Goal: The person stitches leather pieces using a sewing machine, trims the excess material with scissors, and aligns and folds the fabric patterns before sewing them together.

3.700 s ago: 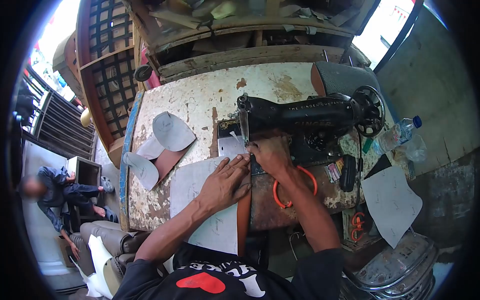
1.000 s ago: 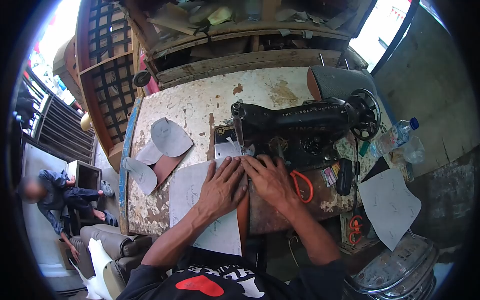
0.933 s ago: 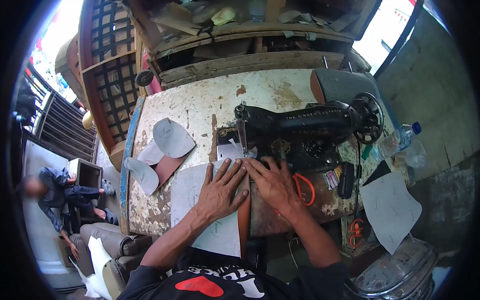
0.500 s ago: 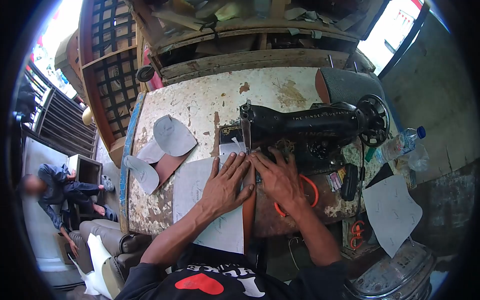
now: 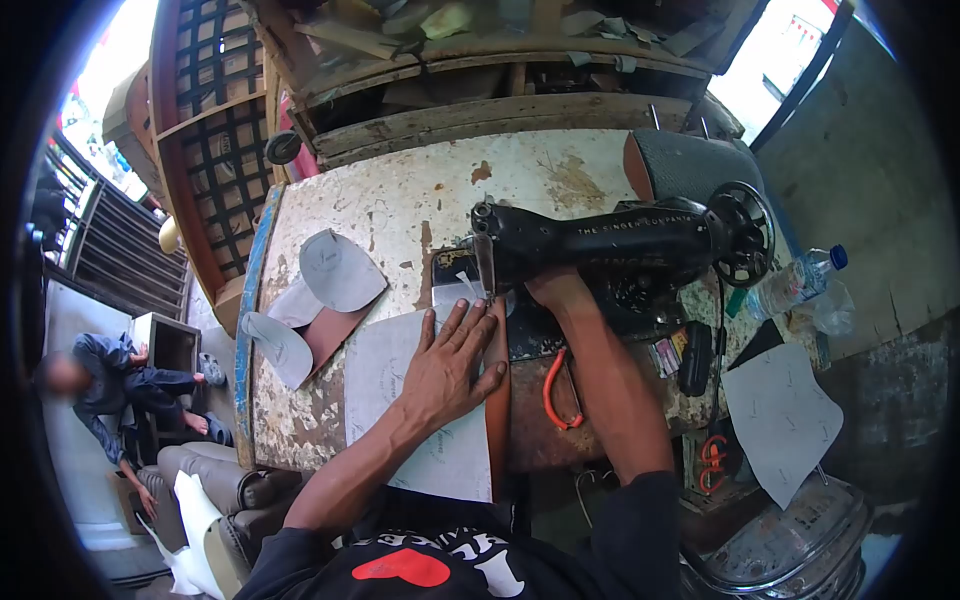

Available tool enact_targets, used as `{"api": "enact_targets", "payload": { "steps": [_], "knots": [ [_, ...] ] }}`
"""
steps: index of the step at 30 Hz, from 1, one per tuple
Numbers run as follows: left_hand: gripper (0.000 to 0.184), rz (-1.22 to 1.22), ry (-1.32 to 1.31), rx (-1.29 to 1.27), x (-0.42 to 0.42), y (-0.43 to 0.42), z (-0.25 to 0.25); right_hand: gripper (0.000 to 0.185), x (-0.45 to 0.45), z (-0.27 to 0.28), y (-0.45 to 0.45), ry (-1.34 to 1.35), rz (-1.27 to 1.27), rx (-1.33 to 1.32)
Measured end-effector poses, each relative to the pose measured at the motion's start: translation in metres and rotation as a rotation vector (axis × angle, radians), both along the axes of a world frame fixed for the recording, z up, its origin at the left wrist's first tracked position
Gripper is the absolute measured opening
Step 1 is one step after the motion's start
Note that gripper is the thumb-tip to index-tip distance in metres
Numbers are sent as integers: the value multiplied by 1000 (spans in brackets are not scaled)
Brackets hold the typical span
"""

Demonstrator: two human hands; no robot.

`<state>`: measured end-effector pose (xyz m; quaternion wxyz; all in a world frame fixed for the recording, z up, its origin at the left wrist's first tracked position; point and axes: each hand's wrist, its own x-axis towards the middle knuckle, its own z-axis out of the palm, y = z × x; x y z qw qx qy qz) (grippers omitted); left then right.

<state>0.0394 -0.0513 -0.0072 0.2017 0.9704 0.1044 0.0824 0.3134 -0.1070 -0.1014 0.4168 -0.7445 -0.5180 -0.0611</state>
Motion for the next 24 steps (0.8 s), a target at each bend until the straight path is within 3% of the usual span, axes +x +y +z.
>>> {"api": "enact_targets", "payload": {
  "steps": [2, 8, 11, 13, 15, 16, 19, 20, 21, 22, 24],
  "knots": [
    [71, 3, -7, 7, 0, -1, -1, 45, 1, -3, 12, 539, 200, 149],
    [71, 4, -2, 2, 1, -1, 0, 41, 2, -3, 4, 466, 158, -7],
    [72, 8, 3, -13, 1, -2, 2, 44, -2, -21, -6, 25, 93, 93],
    [72, -1, 6, -17, -1, -1, 0, 37, -26, 18, -29, -94, -28, -171],
    [72, -1, 0, -23, -1, -1, -1, 33, -61, 93, -59, 30, -64, -452],
    [72, -4, -9, -20, -3, -2, -1, 32, -75, 132, -75, 129, -52, -482],
    [72, -4, -12, -17, 2, 2, 0, 38, -96, 235, -125, 394, -137, -227],
    [72, -12, 8, -17, 0, 1, 0, 39, -79, 251, -132, 299, -421, -90],
    [72, -26, 19, -25, -3, -2, -2, 40, -76, 302, -125, 258, -847, -164],
    [72, -20, 22, -13, -3, -2, -3, 45, -20, 299, -143, 45, -875, -2],
    [72, -9, 19, 1, 1, 0, -3, 48, 78, 289, -160, -295, -964, -67]
  ]
}}
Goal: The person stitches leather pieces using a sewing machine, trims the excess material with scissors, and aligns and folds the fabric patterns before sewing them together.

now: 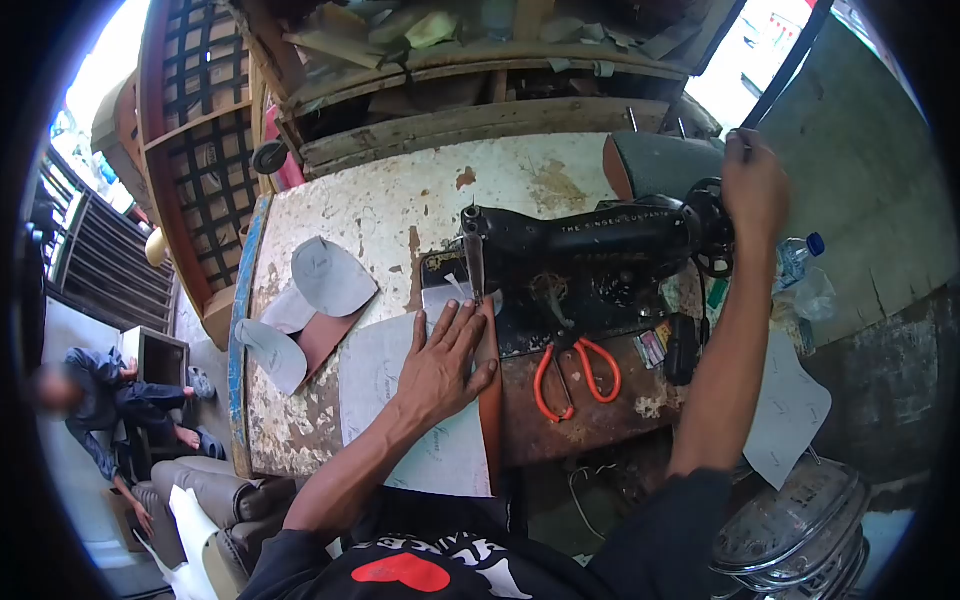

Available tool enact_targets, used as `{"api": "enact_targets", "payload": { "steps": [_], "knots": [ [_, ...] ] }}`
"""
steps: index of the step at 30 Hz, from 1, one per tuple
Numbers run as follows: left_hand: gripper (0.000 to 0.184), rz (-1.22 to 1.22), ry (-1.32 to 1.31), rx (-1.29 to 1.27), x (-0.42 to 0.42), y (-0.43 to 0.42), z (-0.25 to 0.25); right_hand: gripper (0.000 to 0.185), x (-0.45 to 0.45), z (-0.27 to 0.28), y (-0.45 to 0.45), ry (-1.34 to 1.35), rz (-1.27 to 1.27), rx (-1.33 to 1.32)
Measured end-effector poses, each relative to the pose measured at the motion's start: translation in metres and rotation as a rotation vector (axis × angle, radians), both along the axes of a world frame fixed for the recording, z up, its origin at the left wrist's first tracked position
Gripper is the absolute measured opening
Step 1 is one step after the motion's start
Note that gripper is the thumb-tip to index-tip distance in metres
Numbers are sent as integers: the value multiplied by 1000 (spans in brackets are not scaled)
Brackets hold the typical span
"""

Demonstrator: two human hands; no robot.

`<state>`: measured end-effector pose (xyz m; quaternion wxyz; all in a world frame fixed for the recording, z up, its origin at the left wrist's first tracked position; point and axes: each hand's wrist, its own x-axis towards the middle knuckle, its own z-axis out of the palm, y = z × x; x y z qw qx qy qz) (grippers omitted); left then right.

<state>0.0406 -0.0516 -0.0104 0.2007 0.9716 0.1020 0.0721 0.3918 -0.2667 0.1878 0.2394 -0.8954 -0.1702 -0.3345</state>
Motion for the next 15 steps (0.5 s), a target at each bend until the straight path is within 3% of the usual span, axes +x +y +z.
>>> {"api": "enact_targets", "payload": {
  "steps": [2, 6, 9, 11, 12, 14, 15],
  "knots": [
    [72, -1, -18, 3, 1, 2, -1, 50, 87, -33, -11, 206, -37, -327],
    [73, 11, -23, -13, -1, 2, 1, 53, 91, -49, -18, 333, -33, -592],
    [73, 3, -27, -2, 1, 2, -1, 56, 75, -48, -41, 265, 104, -565],
    [73, -2, -20, 9, -1, 3, -3, 56, 64, -47, -48, 390, 53, -229],
    [73, -4, -24, 1, -1, 3, -3, 56, 53, -45, -49, 391, 57, -229],
    [73, -2, -28, -9, -2, 3, -3, 55, 23, -39, -50, 537, 115, 86],
    [73, -6, -30, -8, -2, 2, -3, 55, 12, -41, -56, 537, 119, 84]
  ]
}}
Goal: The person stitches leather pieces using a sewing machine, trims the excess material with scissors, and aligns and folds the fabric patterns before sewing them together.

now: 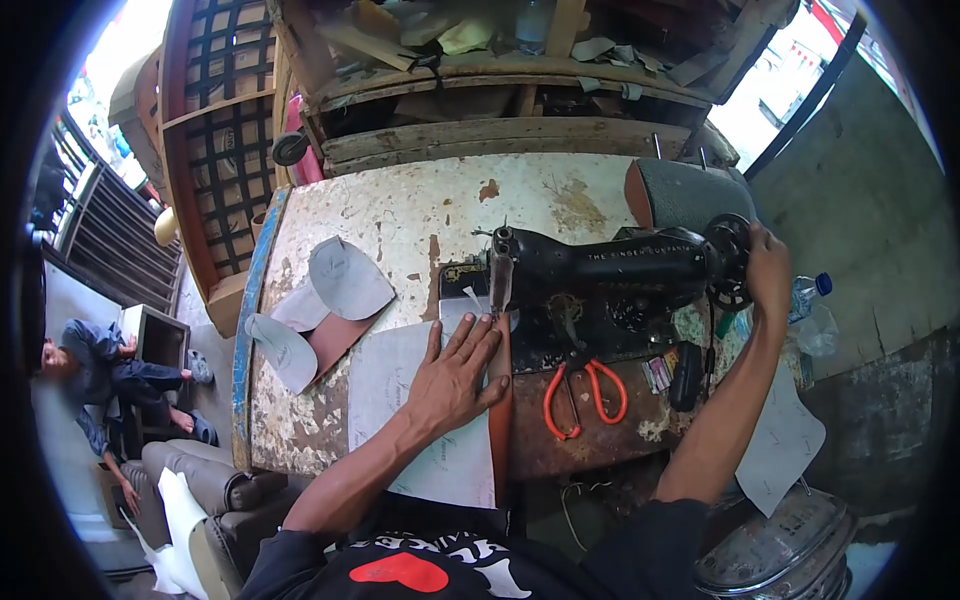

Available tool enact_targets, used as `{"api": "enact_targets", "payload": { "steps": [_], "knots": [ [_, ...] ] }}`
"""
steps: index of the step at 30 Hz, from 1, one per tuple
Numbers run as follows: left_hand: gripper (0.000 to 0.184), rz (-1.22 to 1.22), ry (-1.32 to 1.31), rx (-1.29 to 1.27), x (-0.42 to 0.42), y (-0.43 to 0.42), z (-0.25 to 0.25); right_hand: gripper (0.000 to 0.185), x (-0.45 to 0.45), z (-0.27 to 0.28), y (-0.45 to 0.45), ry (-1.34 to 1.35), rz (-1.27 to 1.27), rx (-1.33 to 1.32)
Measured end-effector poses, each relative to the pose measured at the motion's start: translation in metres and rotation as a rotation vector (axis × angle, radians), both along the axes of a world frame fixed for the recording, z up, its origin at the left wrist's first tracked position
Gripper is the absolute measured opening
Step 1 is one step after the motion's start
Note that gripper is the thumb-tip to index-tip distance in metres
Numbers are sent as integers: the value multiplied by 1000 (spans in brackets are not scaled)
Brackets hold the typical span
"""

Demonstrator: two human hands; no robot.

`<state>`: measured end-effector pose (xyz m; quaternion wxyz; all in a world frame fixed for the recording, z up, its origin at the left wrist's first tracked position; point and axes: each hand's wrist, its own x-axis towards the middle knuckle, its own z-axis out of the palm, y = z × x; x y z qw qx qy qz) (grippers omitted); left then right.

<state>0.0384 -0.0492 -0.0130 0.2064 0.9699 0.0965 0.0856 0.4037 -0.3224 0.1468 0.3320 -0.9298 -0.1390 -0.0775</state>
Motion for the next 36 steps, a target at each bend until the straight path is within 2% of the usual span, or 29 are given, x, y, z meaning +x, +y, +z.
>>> {"api": "enact_targets", "payload": {
  "steps": [2, 5, 6, 7, 8, 10, 12, 14, 16, 17, 18, 20, 22, 24, 28, 31, 34, 36],
  "knots": [
    [73, -2, -7, 0, -1, 0, 0, 54, -15, -3, -8, -69, -85, 55],
    [73, -30, -12, 0, 0, 0, 2, 55, -19, 3, -12, -86, -1, 22],
    [74, -6, 3, 16, 0, 0, 3, 57, -43, 28, 16, 22, -161, -50],
    [74, 8, 19, 32, 1, 0, 3, 59, -22, 3, 9, -62, -76, 98],
    [75, 17, 3, -11, 2, -1, 2, 59, -15, -8, 5, -167, -65, 66],
    [75, 15, -1, 15, 2, -2, 2, 58, -38, 11, -5, -88, -154, -12],
    [76, -1, 19, 14, -1, -2, 2, 53, -65, 10, -20, -87, -135, -384],
    [76, 2, 23, 6, 6, -1, 3, 44, -120, -6, -14, -369, -251, -124],
    [77, 6, 52, 11, 3, -2, 2, 33, -175, -18, -5, -390, -341, 161],
    [77, 2, 65, 19, 2, -3, 4, 29, -202, -23, 2, -246, -315, 306],
    [77, 24, 88, 23, 0, -3, 5, 26, -230, -32, 11, -85, -278, 448],
    [77, -29, 66, 72, -2, -1, 7, 23, -275, -70, 27, -112, 104, 276],
    [77, -25, 85, 89, -2, 2, 8, 28, -301, -102, 51, -119, 566, 196],
    [78, -72, 59, 104, -4, 4, 8, 39, -321, -120, 64, -172, 804, -23],
    [78, -82, 79, 129, -12, 7, 14, 50, -346, -140, 47, -143, 858, -128],
    [79, -71, 73, 114, -12, 9, 11, 67, -353, -142, 22, -130, 945, -290],
    [80, -74, 68, 106, -10, 8, 12, 73, -357, -133, 13, -55, 985, -297],
    [80, -70, 80, 100, -9, 8, 10, 68, -351, -130, 10, -43, 1039, -350]
  ]
}}
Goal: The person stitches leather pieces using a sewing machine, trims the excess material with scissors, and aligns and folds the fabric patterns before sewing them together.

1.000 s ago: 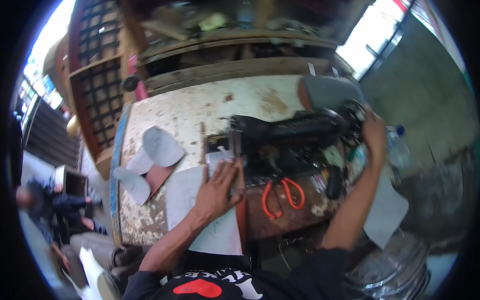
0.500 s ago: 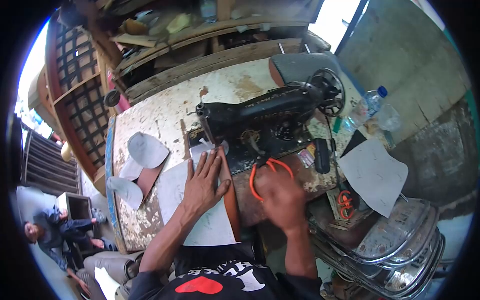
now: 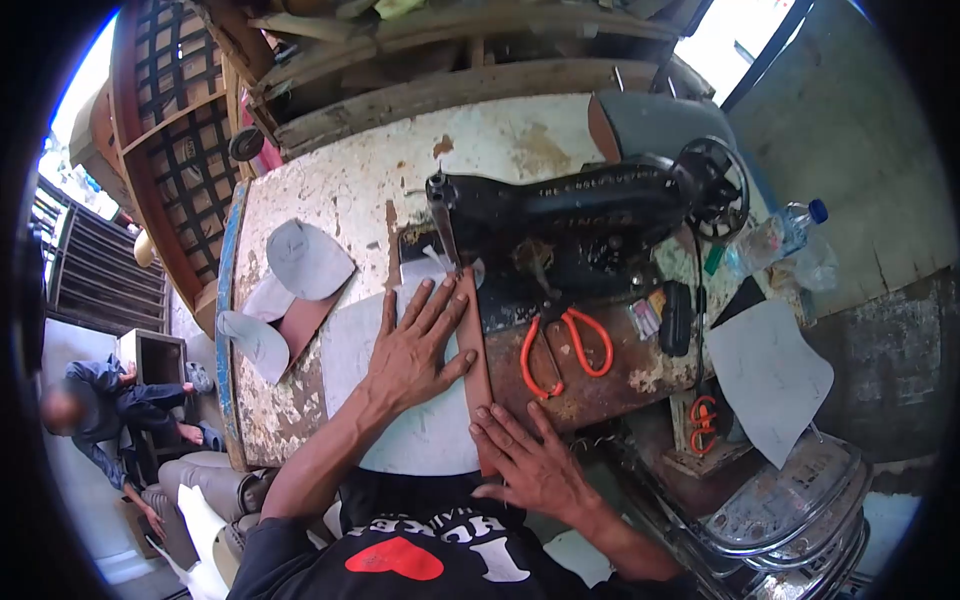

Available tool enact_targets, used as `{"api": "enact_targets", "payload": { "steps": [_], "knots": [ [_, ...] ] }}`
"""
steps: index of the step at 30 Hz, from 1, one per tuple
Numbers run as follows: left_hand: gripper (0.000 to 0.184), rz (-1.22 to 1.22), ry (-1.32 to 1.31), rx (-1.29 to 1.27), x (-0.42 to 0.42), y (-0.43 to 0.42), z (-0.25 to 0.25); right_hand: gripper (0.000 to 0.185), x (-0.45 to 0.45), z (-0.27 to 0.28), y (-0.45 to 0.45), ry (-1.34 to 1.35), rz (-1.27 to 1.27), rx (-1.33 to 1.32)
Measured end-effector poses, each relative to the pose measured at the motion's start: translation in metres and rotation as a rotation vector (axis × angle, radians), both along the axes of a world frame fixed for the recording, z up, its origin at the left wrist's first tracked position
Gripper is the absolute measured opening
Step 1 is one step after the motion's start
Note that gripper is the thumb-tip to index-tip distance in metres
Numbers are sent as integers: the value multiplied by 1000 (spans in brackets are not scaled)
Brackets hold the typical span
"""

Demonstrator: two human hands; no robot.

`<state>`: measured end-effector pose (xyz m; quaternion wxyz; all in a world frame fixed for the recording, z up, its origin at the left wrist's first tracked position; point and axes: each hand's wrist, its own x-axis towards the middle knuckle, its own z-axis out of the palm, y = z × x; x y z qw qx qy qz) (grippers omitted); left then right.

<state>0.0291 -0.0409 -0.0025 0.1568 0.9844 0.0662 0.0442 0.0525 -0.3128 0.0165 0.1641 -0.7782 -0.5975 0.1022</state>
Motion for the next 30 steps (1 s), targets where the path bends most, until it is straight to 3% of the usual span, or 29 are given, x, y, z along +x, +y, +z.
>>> {"api": "enact_targets", "payload": {
  "steps": [2, 4, 5, 9, 16, 19, 30],
  "knots": [
    [81, -3, -24, 38, -1, 0, -3, 65, 4, -3, -5, 24, 57, -61],
    [79, -4, -27, 46, -1, -1, -1, 57, 8, -19, -10, -215, 135, -43],
    [78, -4, -19, 36, -2, -2, -2, 53, 6, -19, -9, -34, 51, 84],
    [76, -6, -40, 53, -1, -2, -4, 45, 3, -39, -11, 10, -79, 336],
    [66, -68, -59, -49, -8, 0, 1, 42, -10, -36, -3, -80, -95, 327],
    [49, -346, -113, -90, -15, 2, 5, 47, -16, -36, -1, -89, -112, 317],
    [52, -383, -100, -128, -30, 12, 6, 41, -25, -47, 0, -120, -177, 366]
  ]
}}
